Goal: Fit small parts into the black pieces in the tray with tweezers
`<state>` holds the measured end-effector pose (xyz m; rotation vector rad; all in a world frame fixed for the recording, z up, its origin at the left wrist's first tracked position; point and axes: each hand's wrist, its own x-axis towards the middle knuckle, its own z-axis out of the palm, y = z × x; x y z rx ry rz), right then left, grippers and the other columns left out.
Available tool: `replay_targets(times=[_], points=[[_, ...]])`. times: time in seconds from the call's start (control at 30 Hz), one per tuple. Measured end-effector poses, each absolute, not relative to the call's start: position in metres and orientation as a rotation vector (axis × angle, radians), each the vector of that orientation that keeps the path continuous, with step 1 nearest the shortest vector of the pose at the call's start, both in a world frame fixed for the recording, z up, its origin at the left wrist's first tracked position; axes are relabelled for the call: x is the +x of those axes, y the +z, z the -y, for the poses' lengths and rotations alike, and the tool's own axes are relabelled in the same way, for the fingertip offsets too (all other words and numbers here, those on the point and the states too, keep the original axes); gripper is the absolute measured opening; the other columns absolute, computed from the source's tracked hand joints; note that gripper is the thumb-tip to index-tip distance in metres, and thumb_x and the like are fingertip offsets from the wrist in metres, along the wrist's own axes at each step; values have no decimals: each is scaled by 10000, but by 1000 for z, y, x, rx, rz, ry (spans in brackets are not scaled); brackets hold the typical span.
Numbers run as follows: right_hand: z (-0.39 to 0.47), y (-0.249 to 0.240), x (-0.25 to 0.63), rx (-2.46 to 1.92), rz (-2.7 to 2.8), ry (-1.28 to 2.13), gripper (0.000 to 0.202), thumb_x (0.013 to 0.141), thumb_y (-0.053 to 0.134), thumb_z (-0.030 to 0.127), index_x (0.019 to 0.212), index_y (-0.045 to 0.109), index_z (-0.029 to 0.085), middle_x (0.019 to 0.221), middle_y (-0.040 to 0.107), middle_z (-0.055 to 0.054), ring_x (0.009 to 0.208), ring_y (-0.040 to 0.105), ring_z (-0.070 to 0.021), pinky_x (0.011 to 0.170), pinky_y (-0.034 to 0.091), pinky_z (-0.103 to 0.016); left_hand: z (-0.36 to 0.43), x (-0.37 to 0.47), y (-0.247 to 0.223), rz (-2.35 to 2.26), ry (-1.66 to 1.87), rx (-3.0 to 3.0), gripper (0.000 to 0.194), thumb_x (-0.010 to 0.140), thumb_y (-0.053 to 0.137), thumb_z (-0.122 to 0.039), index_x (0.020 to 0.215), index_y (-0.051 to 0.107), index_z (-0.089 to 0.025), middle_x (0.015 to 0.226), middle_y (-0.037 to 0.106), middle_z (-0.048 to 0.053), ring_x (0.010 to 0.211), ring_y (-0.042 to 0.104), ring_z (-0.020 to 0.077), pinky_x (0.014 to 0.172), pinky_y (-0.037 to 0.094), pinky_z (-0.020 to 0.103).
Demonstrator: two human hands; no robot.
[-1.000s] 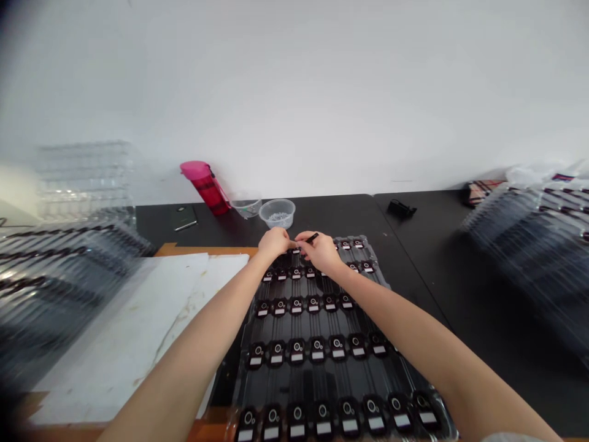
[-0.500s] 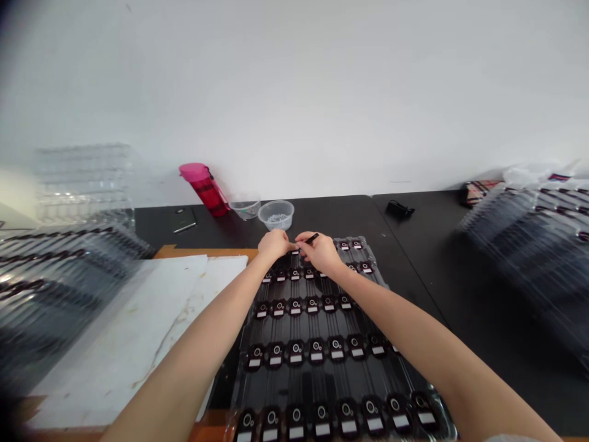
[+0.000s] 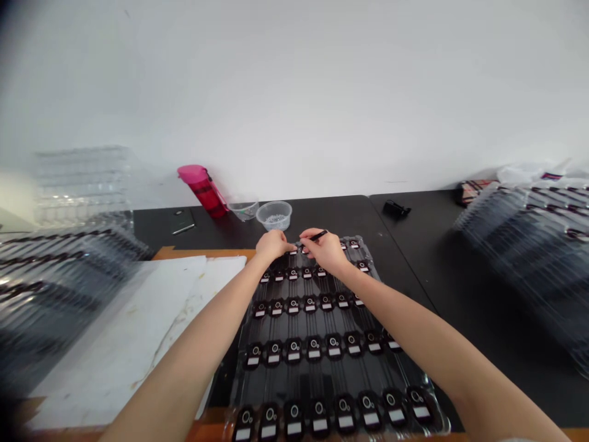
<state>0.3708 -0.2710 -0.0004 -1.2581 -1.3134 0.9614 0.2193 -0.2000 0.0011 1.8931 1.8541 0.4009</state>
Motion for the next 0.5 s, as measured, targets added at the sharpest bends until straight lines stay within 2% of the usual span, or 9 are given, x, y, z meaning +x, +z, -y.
replay_targets(times=[0.2,0.27,0.37,0.43,0.5], points=[[274,4,373,-1210,1296,955,162,755,622,264,865,653,150,815,654,-41,628,644,-144,486,544,-199,204,215,6,-1748,582,1751,276,532,777,-341,570,555,-181,621,591,36,734,575,215,639,384,289],[277,8,373,-1184,1288,949,184,758,631,287,878,651,149,822,650,-41,655,650,-149,519,555,-208,209,211,10,-1669,683,1653,307,629,716,-421,576,542,-174,561,525,12,632,533,165,573,361,260],[282,15,370,-1114,1283,941,213,755,651,319,884,648,149,847,650,-45,704,659,-161,556,564,-216,220,199,20,-1522,765,1490,395,813,496,-512,642,536,-158,530,436,-15,460,404,89,462,306,223],[286,20,366,-1040,1305,943,228,749,669,336,877,650,149,868,651,-51,722,661,-167,565,563,-220,230,187,28,-1330,810,1269,414,879,389,-478,680,533,-144,526,380,-34,401,320,58,404,251,197],[290,25,359,-964,1334,957,241,743,685,352,874,655,152,882,651,-55,737,660,-174,575,565,-233,241,175,35,-1075,866,933,394,896,378,-432,699,530,-127,530,352,-41,382,287,41,371,201,172]])
